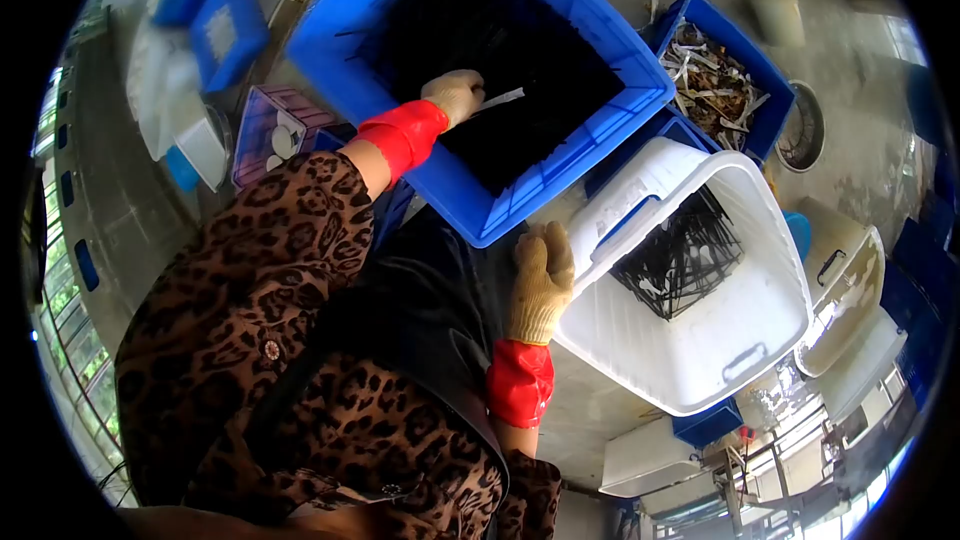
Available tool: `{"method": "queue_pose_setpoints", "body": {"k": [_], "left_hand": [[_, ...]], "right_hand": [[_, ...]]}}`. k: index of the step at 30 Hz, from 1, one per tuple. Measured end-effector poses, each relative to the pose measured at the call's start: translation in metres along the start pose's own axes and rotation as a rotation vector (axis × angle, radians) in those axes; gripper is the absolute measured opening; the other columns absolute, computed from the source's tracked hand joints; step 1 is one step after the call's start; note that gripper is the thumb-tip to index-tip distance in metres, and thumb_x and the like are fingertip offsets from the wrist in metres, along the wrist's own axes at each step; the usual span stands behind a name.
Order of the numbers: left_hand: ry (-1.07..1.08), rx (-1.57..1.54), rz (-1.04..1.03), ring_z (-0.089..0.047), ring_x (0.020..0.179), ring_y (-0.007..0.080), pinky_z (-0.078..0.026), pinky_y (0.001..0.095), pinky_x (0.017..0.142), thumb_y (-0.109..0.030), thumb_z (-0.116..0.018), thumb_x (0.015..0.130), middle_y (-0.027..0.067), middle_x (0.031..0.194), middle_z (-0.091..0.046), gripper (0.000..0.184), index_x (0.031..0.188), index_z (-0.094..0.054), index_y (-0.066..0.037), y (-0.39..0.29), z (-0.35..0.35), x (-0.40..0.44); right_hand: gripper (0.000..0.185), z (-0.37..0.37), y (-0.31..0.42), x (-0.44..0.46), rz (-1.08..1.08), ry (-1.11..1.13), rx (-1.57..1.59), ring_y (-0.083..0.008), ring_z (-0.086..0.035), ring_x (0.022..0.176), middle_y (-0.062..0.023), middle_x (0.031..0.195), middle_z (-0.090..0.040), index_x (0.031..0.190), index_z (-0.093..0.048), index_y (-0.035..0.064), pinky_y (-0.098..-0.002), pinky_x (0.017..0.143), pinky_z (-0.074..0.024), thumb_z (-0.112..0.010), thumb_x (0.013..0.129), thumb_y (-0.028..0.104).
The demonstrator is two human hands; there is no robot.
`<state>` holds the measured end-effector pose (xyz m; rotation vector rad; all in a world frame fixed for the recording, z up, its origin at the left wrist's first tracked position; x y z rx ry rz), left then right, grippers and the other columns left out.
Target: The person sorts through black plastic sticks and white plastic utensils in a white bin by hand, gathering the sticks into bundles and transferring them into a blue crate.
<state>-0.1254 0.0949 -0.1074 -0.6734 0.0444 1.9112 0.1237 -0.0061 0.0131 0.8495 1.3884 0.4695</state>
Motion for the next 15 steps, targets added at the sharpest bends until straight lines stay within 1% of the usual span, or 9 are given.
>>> {"method": "queue_pose_setpoints", "body": {"k": [1, 2, 3, 5, 6, 7, 9, 13, 15], "left_hand": [[0.009, -0.03, -0.107, -0.055, 0.086, 0.0285, -0.044, 0.0393, 0.073, -0.024, -0.049, 0.075, 0.0087, 0.093, -0.059, 0.02, 0.085, -0.059, -0.01, -0.013, 0.004, -0.006], [0.057, 0.027, -0.141, -0.055, 0.088, 0.0277, -0.044, 0.0388, 0.073, -0.026, -0.052, 0.074, 0.0089, 0.095, -0.058, 0.023, 0.087, -0.059, -0.009, -0.021, 0.003, -0.008], [0.06, 0.029, -0.141, -0.055, 0.088, 0.0277, -0.044, 0.0388, 0.073, -0.026, -0.052, 0.074, 0.0089, 0.095, -0.058, 0.023, 0.087, -0.059, -0.009, -0.023, 0.0, -0.007], [0.185, 0.153, -0.049, -0.055, 0.089, 0.0277, -0.044, 0.0384, 0.074, -0.025, -0.053, 0.073, 0.0107, 0.096, -0.058, 0.026, 0.091, -0.058, -0.008, -0.021, -0.013, -0.005], [0.216, 0.142, -0.012, -0.055, 0.09, 0.0287, -0.044, 0.0384, 0.074, -0.025, -0.053, 0.073, 0.0121, 0.095, -0.058, 0.027, 0.093, -0.058, -0.007, -0.022, -0.017, -0.003], [0.22, 0.135, -0.018, -0.055, 0.09, 0.0287, -0.044, 0.0384, 0.074, -0.025, -0.053, 0.073, 0.0121, 0.095, -0.058, 0.027, 0.093, -0.058, -0.007, -0.027, -0.016, -0.001], [0.396, 0.205, -0.011, -0.055, 0.091, 0.0293, -0.044, 0.0388, 0.075, -0.024, -0.053, 0.072, 0.0128, 0.092, -0.059, 0.027, 0.092, -0.058, -0.006, -0.031, -0.026, 0.005], [0.308, 0.142, -0.057, -0.055, 0.087, 0.0303, -0.044, 0.0386, 0.074, -0.023, -0.053, 0.072, 0.0138, 0.088, -0.059, 0.025, 0.089, -0.059, -0.006, -0.021, -0.018, 0.007], [0.145, -0.079, -0.14, -0.055, 0.084, 0.0309, -0.043, 0.0382, 0.071, -0.023, -0.053, 0.071, 0.0143, 0.085, -0.059, 0.023, 0.085, -0.06, -0.006, -0.02, 0.002, 0.001]], "right_hand": [[0.036, 0.002, -0.008, 0.0, -0.049, -0.026, -0.005, -0.0153, -0.055, 0.079, -0.0103, 0.091, -0.055, 0.107, -0.048, -0.0072, -0.0253, 0.071, -0.046, -0.056, 0.077, 0.011], [0.034, 0.003, -0.014, 0.0, -0.098, -0.054, -0.01, -0.0149, -0.054, 0.08, -0.0091, 0.092, -0.055, 0.107, -0.048, -0.0063, -0.025, 0.073, -0.0454, -0.057, 0.078, 0.009], [0.034, 0.002, -0.015, -0.001, -0.1, -0.055, -0.009, -0.0149, -0.054, 0.08, -0.0091, 0.092, -0.055, 0.107, -0.048, -0.0063, -0.025, 0.073, -0.0454, -0.057, 0.078, 0.009], [0.032, -0.004, -0.015, -0.003, -0.121, 0.017, 0.032, -0.0143, -0.053, 0.078, -0.0083, 0.091, -0.055, 0.106, -0.049, -0.0051, -0.0242, 0.072, -0.0452, -0.057, 0.078, 0.01], [0.032, -0.003, -0.017, -0.002, -0.116, 0.01, 0.029, -0.0143, -0.053, 0.078, -0.0083, 0.091, -0.055, 0.106, -0.049, -0.0051, -0.0242, 0.072, -0.0452, -0.057, 0.078, 0.01], [0.032, -0.001, -0.019, -0.002, -0.091, 0.009, 0.009, -0.0144, -0.053, 0.079, -0.0084, 0.091, -0.055, 0.106, -0.049, -0.0048, -0.0241, 0.071, -0.0452, -0.057, 0.079, 0.01], [0.032, 0.002, -0.023, -0.003, -0.061, 0.003, -0.012, -0.0144, -0.053, 0.079, -0.0085, 0.091, -0.055, 0.106, -0.049, -0.0045, -0.024, 0.071, -0.0452, -0.057, 0.079, 0.01], [0.032, 0.006, -0.021, -0.012, -0.082, -0.006, -0.011, -0.0137, -0.053, 0.079, -0.0085, 0.09, -0.055, 0.105, -0.049, -0.0052, -0.0234, 0.072, -0.0448, -0.057, 0.079, 0.01], [0.032, 0.01, -0.015, -0.017, -0.075, -0.006, -0.012, -0.0138, -0.053, 0.079, -0.0085, 0.09, -0.055, 0.105, -0.049, -0.0054, -0.0233, 0.072, -0.0447, -0.057, 0.079, 0.011]]}}
Point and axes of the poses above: each hand's wrist, its own x-axis towards the middle knuckle, its own z-axis out of the back of the hand, y = z × x, the point moved 8 cm from there along x, towards the middle knuckle
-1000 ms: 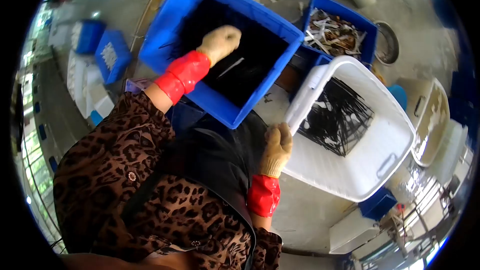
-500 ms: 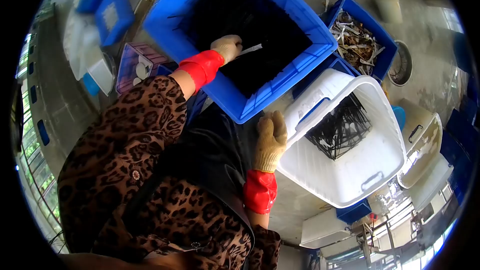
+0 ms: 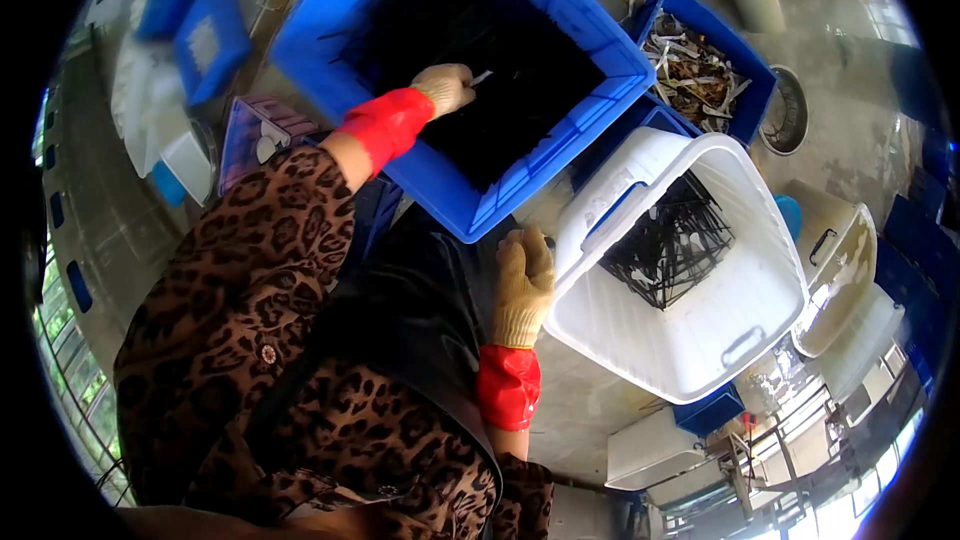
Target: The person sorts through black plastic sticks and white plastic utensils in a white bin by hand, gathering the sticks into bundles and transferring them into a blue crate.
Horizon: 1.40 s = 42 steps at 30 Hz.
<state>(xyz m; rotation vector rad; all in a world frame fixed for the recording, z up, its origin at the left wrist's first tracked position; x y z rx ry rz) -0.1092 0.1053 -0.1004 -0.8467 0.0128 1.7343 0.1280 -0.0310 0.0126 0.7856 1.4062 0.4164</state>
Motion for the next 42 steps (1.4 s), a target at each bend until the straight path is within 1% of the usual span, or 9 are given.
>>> {"method": "queue_pose_setpoints", "body": {"k": [6, 9, 16, 21, 26, 30, 32, 36, 42], "left_hand": [[-0.194, -0.078, -0.09, -0.056, 0.062, 0.0233, -0.044, 0.0313, 0.06, -0.025, -0.054, 0.072, 0.0091, 0.067, -0.058, 0.023, 0.079, -0.058, -0.004, -0.017, 0.07, -0.047], [-0.001, -0.688, 0.102, -0.047, 0.052, 0.0079, -0.04, 0.022, 0.05, -0.018, -0.057, 0.076, 0.0027, 0.058, -0.051, 0.017, 0.075, -0.056, 0.0, -0.017, 0.094, -0.077], [0.093, -1.123, -0.179, -0.049, 0.052, 0.0104, -0.041, 0.0217, 0.05, -0.015, -0.057, 0.078, 0.005, 0.06, -0.054, 0.015, 0.077, -0.057, 0.0, -0.083, 0.158, -0.151], [0.205, -1.314, -0.243, -0.05, 0.049, 0.0127, -0.042, 0.0236, 0.048, -0.015, -0.057, 0.078, 0.0076, 0.06, -0.055, 0.019, 0.084, -0.058, 0.003, -0.114, 0.163, -0.18], [-0.018, -1.313, 0.059, -0.052, 0.048, 0.0149, -0.046, 0.0236, 0.051, -0.017, -0.058, 0.072, 0.0073, 0.059, -0.055, 0.015, 0.074, -0.057, -0.002, -0.101, 0.17, -0.192], [0.187, -0.688, 0.098, -0.052, 0.047, 0.0171, -0.045, 0.0254, 0.05, -0.016, -0.052, 0.075, 0.0084, 0.057, -0.054, 0.017, 0.068, -0.053, -0.001, -0.054, 0.142, -0.148], [-0.483, 0.112, -0.143, -0.058, 0.063, 0.0181, -0.044, 0.0268, 0.054, -0.021, -0.052, 0.077, 0.0107, 0.074, -0.06, 0.02, 0.08, -0.056, -0.001, -0.093, 0.187, -0.191], [0.066, -1.287, -0.182, -0.058, 0.073, 0.0156, -0.047, 0.0267, 0.064, -0.028, -0.055, 0.08, 0.0064, 0.084, -0.059, 0.026, 0.092, -0.056, -0.005, -0.146, 0.164, -0.208], [0.167, -1.374, -0.339, -0.059, 0.071, 0.0198, -0.049, 0.0293, 0.069, -0.022, -0.053, 0.081, 0.0129, 0.082, -0.059, 0.028, 0.092, -0.053, 0.004, -0.221, 0.16, -0.238]], "right_hand": [[0.035, 0.004, 0.018, -0.015, 0.034, 0.014, -0.048, -0.0155, -0.054, 0.083, -0.0098, 0.093, -0.056, 0.107, -0.048, -0.0061, -0.0239, 0.073, -0.0446, -0.056, 0.078, 0.011], [0.033, -0.007, 0.039, -0.021, 0.101, 0.061, -0.045, -0.0099, -0.051, 0.071, -0.0074, 0.085, -0.055, 0.104, -0.049, -0.007, -0.022, 0.064, -0.0436, -0.056, 0.077, 0.011], [0.063, -0.081, 0.111, -0.047, 0.564, 0.337, -0.861, -0.0246, -0.052, 0.097, -0.0166, 0.118, -0.044, 0.124, -0.029, -0.0033, -0.03, 0.087, -0.0386, -0.06, 0.075, 0.02], [0.023, -0.093, 0.107, -0.064, 0.395, 0.397, -0.631, -0.0093, -0.049, 0.058, -0.0015, 0.061, -0.053, 0.076, -0.057, 0.0004, -0.0216, 0.055, -0.04, -0.051, 0.081, 0.022], [0.022, -0.066, 0.117, -0.082, 0.341, 0.324, -0.275, -0.0094, -0.051, 0.06, -0.0032, 0.066, -0.055, 0.082, -0.057, 0.0006, -0.0212, 0.056, -0.0412, -0.053, 0.081, 0.023], [0.02, -0.037, 0.127, -0.094, 0.329, 0.326, 0.016, -0.0097, -0.053, 0.062, -0.0041, 0.069, -0.056, 0.085, -0.058, 0.0008, -0.0198, 0.057, -0.0414, -0.053, 0.083, 0.02], [0.024, -0.026, 0.136, -0.106, 0.417, 0.395, -0.008, -0.01, -0.053, 0.061, -0.0043, 0.069, -0.057, 0.09, -0.056, -0.0002, -0.0204, 0.057, -0.0421, -0.054, 0.083, 0.022], [0.028, -0.011, 0.124, -0.113, 0.319, 0.429, -0.04, -0.0113, -0.05, 0.056, -0.0047, 0.067, -0.054, 0.096, -0.053, -0.0008, -0.0224, 0.053, -0.0413, -0.054, 0.083, 0.024], [0.031, -0.002, 0.116, -0.136, 0.321, 0.577, -0.019, -0.0123, -0.051, 0.057, -0.0051, 0.068, -0.055, 0.091, -0.054, -0.0012, -0.0234, 0.055, -0.0421, -0.051, 0.084, 0.029]]}}
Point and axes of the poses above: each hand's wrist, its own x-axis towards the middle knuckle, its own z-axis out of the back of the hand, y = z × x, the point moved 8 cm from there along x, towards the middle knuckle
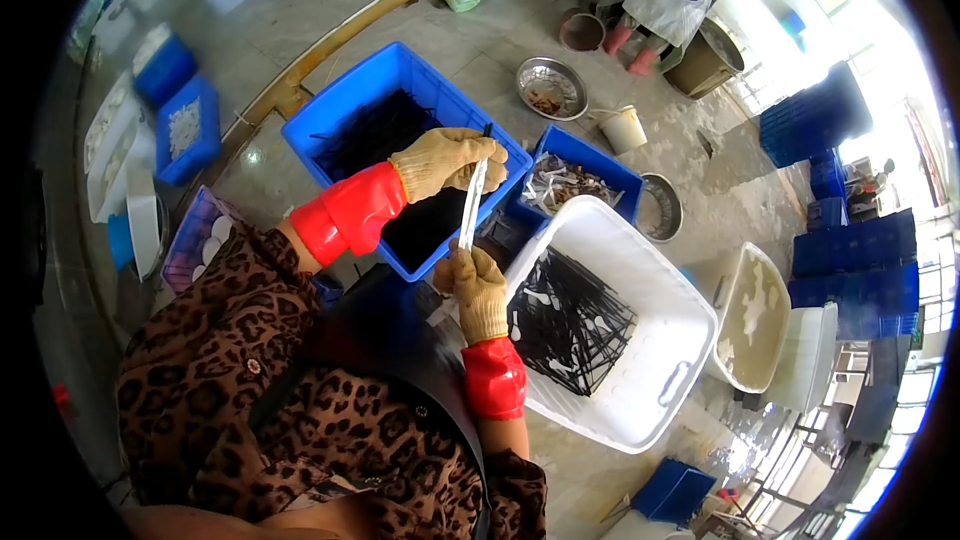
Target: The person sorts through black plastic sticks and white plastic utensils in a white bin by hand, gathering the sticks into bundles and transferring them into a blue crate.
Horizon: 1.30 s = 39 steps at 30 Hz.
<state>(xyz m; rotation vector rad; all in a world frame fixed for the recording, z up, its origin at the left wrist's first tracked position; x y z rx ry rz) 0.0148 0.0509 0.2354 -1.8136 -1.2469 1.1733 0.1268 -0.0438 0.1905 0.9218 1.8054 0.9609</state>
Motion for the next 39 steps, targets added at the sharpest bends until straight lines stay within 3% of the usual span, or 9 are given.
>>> {"method": "queue_pose_setpoints", "body": {"k": [8, 16, 18, 19, 21, 22, 24, 30, 39], "left_hand": [[-0.018, -0.428, -0.051, -0.058, 0.075, 0.0252, -0.048, 0.0422, 0.073, -0.026, -0.049, 0.084, 0.0106, 0.081, -0.057, 0.026, 0.09, -0.052, -0.001, 0.0, 0.033, 0.022], [-0.307, -0.38, -0.034, -0.051, 0.058, 0.0168, -0.047, 0.0292, 0.061, -0.016, -0.049, 0.082, 0.0037, 0.062, -0.049, 0.016, 0.07, -0.049, -0.005, 0.007, 0.063, 0.021], [-0.335, -0.413, -0.277, -0.045, 0.052, 0.0134, -0.04, 0.0249, 0.05, -0.015, -0.047, 0.082, 0.0031, 0.057, -0.042, 0.022, 0.062, -0.041, -0.008, 0.002, 0.071, 0.019], [-0.291, 0.086, -0.585, -0.039, 0.05, 0.0124, -0.036, 0.0228, 0.048, -0.017, -0.045, 0.084, 0.0024, 0.054, -0.038, 0.026, 0.06, -0.038, -0.009, -0.003, 0.096, 0.033], [-0.134, -0.436, -0.563, -0.03, 0.047, 0.0094, -0.025, 0.0211, 0.044, -0.015, -0.042, 0.085, -0.002, 0.051, -0.027, 0.028, 0.058, -0.036, -0.011, -0.013, 0.089, 0.026], [-0.322, -0.521, -0.408, -0.027, 0.044, 0.007, -0.019, 0.0242, 0.04, -0.013, -0.043, 0.083, -0.0037, 0.05, -0.027, 0.027, 0.058, -0.034, -0.012, -0.014, 0.099, 0.025], [-0.664, -0.154, -0.328, -0.049, 0.049, 0.01, -0.042, 0.0182, 0.048, -0.013, -0.053, 0.079, 0.0013, 0.058, -0.051, 0.01, 0.072, -0.054, -0.005, -0.038, 0.074, -0.006], [-0.082, -0.124, -0.022, -0.06, 0.071, 0.0186, -0.052, 0.0281, 0.065, -0.021, -0.051, 0.084, 0.0112, 0.081, -0.06, 0.025, 0.095, -0.056, 0.001, -0.004, -0.009, 0.017], [0.001, -0.307, 0.059, -0.058, 0.065, 0.019, -0.049, 0.0261, 0.063, -0.017, -0.053, 0.08, 0.012, 0.074, -0.058, 0.021, 0.088, -0.053, 0.003, 0.033, 0.008, 0.063]], "right_hand": [[0.032, 0.043, -0.019, -0.057, -0.096, -0.036, -0.331, -0.012, -0.052, 0.054, -0.0059, 0.063, -0.055, 0.093, -0.054, -0.0015, -0.0202, 0.047, -0.04, -0.053, 0.083, 0.029], [0.031, 0.064, -0.015, -0.102, -0.047, -0.182, -0.072, -0.0104, -0.052, 0.056, -0.0044, 0.062, -0.055, 0.092, -0.055, -0.0019, -0.0218, 0.054, -0.0413, -0.055, 0.082, 0.028], [0.03, 0.072, -0.01, -0.1, -0.048, -0.181, -0.096, -0.0103, -0.052, 0.057, -0.0044, 0.063, -0.056, 0.093, -0.055, -0.0011, -0.0223, 0.055, -0.0418, -0.054, 0.083, 0.027], [0.029, 0.076, -0.007, -0.103, -0.051, -0.203, -0.078, -0.0104, -0.052, 0.058, -0.0042, 0.065, -0.056, 0.094, -0.055, -0.0008, -0.0223, 0.057, -0.0421, -0.052, 0.084, 0.026], [0.03, 0.094, -0.011, -0.11, -0.07, -0.263, -0.018, -0.0106, -0.052, 0.056, -0.0041, 0.064, -0.056, 0.094, -0.055, -0.0017, -0.0218, 0.055, -0.0419, -0.052, 0.084, 0.026], [0.03, 0.098, -0.008, -0.107, -0.073, -0.294, 0.017, -0.0107, -0.052, 0.056, -0.0042, 0.064, -0.056, 0.094, -0.055, -0.0017, -0.0215, 0.054, -0.0417, -0.052, 0.084, 0.026], [0.04, 0.099, 0.005, -0.096, -0.071, -0.346, 0.005, -0.0139, -0.057, 0.058, -0.0067, 0.066, -0.056, 0.097, -0.052, -0.0045, -0.0194, 0.043, -0.0427, -0.054, 0.081, 0.032], [0.026, 0.056, 0.001, -0.031, -0.107, -0.204, 0.09, -0.0099, -0.05, 0.057, -0.0019, 0.064, -0.053, 0.095, -0.054, -0.0001, -0.0212, 0.055, -0.0418, -0.053, 0.083, 0.024], [0.024, 0.047, -0.02, -0.003, -0.331, -0.292, -0.191, -0.009, -0.05, 0.056, -0.0036, 0.065, -0.056, 0.091, -0.057, 0.0002, -0.0203, 0.052, -0.0404, -0.054, 0.082, 0.023]]}}
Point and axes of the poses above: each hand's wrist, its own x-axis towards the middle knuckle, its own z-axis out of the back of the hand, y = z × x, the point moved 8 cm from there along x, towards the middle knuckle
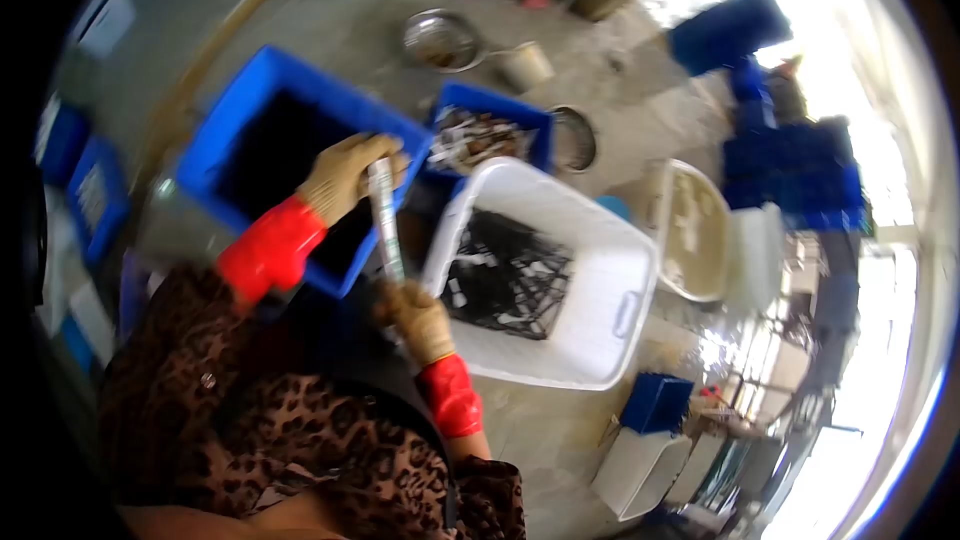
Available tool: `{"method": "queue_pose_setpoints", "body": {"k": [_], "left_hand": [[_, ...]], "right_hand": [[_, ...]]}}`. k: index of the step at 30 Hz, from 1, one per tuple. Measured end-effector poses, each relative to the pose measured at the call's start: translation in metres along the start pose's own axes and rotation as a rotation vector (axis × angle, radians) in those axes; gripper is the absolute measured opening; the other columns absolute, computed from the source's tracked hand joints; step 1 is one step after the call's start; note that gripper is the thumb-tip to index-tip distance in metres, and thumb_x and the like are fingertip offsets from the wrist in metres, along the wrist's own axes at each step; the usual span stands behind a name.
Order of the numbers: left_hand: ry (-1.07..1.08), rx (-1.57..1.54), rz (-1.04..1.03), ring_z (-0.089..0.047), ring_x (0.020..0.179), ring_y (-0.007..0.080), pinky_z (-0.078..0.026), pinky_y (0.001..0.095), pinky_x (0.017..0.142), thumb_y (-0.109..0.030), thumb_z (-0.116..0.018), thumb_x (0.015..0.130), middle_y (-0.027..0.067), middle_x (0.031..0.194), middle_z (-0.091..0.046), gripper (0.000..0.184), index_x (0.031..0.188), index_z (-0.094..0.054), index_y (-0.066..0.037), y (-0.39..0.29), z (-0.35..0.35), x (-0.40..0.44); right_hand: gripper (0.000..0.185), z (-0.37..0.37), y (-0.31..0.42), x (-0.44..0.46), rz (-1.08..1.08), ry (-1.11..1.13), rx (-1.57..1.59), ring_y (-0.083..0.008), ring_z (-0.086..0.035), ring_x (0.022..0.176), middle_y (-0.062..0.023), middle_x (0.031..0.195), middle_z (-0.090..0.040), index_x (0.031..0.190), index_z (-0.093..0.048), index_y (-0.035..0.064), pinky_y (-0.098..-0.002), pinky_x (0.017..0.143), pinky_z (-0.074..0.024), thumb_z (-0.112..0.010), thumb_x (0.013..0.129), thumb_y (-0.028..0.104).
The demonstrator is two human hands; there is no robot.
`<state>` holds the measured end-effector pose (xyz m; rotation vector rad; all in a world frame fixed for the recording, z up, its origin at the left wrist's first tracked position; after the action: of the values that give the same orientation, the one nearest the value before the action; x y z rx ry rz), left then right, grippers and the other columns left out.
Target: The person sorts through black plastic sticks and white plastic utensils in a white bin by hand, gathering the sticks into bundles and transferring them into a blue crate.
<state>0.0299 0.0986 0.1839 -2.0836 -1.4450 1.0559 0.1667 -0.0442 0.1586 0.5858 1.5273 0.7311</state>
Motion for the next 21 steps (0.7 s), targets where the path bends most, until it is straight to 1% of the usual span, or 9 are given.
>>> {"method": "queue_pose_setpoints", "body": {"k": [2, 3, 4, 7, 10, 13, 15, 18, 21], "left_hand": [[0.031, -0.276, -0.036, -0.054, 0.071, 0.0194, -0.047, 0.0321, 0.071, -0.02, -0.049, 0.083, 0.0082, 0.075, -0.053, 0.023, 0.088, -0.051, 0.002, 0.003, 0.018, 0.015], [0.499, -0.543, 0.012, -0.053, 0.076, 0.02, -0.046, 0.0358, 0.076, -0.021, -0.05, 0.083, 0.0065, 0.076, -0.051, 0.022, 0.088, -0.051, 0.0, -0.018, -0.004, 0.015], [0.034, -0.319, -0.055, -0.053, 0.077, 0.0206, -0.046, 0.037, 0.076, -0.022, -0.051, 0.083, 0.0069, 0.078, -0.052, 0.022, 0.09, -0.051, -0.001, -0.014, 0.037, 0.021], [-0.077, -0.234, -0.121, -0.056, 0.076, 0.0207, -0.047, 0.0377, 0.075, -0.02, -0.054, 0.081, 0.0085, 0.081, -0.055, 0.022, 0.091, -0.053, -0.001, -0.035, 0.078, 0.037], [-0.348, 0.14, -0.147, -0.055, 0.062, 0.0143, -0.048, 0.027, 0.067, -0.018, -0.057, 0.081, 0.0052, 0.068, -0.056, 0.017, 0.082, -0.057, -0.001, -0.055, 0.106, 0.042], [-0.235, 0.502, -0.084, -0.049, 0.059, 0.0072, -0.041, 0.0202, 0.056, -0.019, -0.055, 0.082, 0.0006, 0.066, -0.053, 0.016, 0.077, -0.057, -0.004, -0.036, 0.145, 0.062], [-0.184, 1.225, 0.178, -0.053, 0.06, 0.0116, -0.042, 0.0242, 0.057, -0.023, -0.053, 0.08, 0.0023, 0.065, -0.055, 0.02, 0.078, -0.058, -0.004, 0.003, 0.183, 0.074], [-0.093, 1.864, 0.119, -0.056, 0.082, 0.0283, -0.043, 0.0375, 0.072, -0.031, -0.051, 0.075, 0.0137, 0.091, -0.059, 0.029, 0.089, -0.058, -0.006, 0.033, 0.168, 0.06], [-0.355, 1.837, 0.054, -0.05, 0.101, 0.0264, -0.038, 0.0306, 0.088, -0.031, -0.052, 0.075, 0.0163, 0.108, -0.053, 0.046, 0.111, -0.049, -0.003, 0.057, 0.177, 0.046]], "right_hand": [[0.028, -0.004, -0.004, -0.002, 0.002, 0.019, -0.067, -0.0103, -0.054, 0.058, -0.0067, 0.065, -0.058, 0.091, -0.057, -0.0022, -0.0202, 0.053, -0.0416, -0.053, 0.082, 0.024], [0.03, -0.009, -0.001, -0.002, 0.065, 0.034, -0.039, -0.0108, -0.054, 0.058, -0.0074, 0.065, -0.058, 0.092, -0.056, -0.0033, -0.0201, 0.053, -0.0416, -0.053, 0.082, 0.026], [0.031, -0.008, -0.009, -0.004, 0.096, 0.036, 0.031, -0.0102, -0.053, 0.056, -0.0067, 0.065, -0.058, 0.093, -0.056, -0.0027, -0.0197, 0.051, -0.0403, -0.054, 0.082, 0.026], [0.033, 0.01, -0.02, -0.011, 0.089, -0.056, 0.133, -0.0107, -0.053, 0.053, -0.0067, 0.064, -0.058, 0.096, -0.055, -0.0029, -0.0199, 0.047, -0.0393, -0.056, 0.081, 0.027], [0.034, 0.048, -0.021, -0.007, 0.123, -0.284, 0.085, -0.0116, -0.053, 0.051, -0.0072, 0.063, -0.058, 0.092, -0.056, -0.0022, -0.0209, 0.047, -0.0399, -0.059, 0.079, 0.029], [0.031, 0.077, 0.031, -0.009, 0.18, -0.46, -0.111, -0.0105, -0.051, 0.05, -0.0056, 0.06, -0.057, 0.078, -0.058, 0.0003, -0.0223, 0.046, -0.0392, -0.054, 0.081, 0.031], [0.031, 0.125, 0.041, 0.022, 0.492, -0.474, -0.33, -0.01, -0.051, 0.051, -0.0056, 0.061, -0.058, 0.078, -0.058, 0.0004, -0.0221, 0.047, -0.0387, -0.054, 0.08, 0.031], [0.038, 0.15, 0.109, 0.069, 0.307, -0.681, -0.33, -0.0091, -0.048, 0.049, -0.0042, 0.054, -0.054, 0.07, -0.06, 0.0024, -0.0237, 0.045, -0.036, -0.048, 0.081, 0.037], [0.047, 0.185, 0.159, 0.141, 0.472, -0.489, -0.51, -0.0122, -0.05, 0.051, -0.0069, 0.057, -0.056, 0.08, -0.059, 0.0005, -0.0246, 0.048, -0.0383, -0.051, 0.075, 0.047]]}}
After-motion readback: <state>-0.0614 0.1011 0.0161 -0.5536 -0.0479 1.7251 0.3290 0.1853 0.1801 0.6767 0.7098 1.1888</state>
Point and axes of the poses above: each hand's wrist, its own x-axis towards the middle knuckle, its own z-axis out of the back of the hand, y = z × x, the point moved 8 cm from there along x, towards the middle knuckle
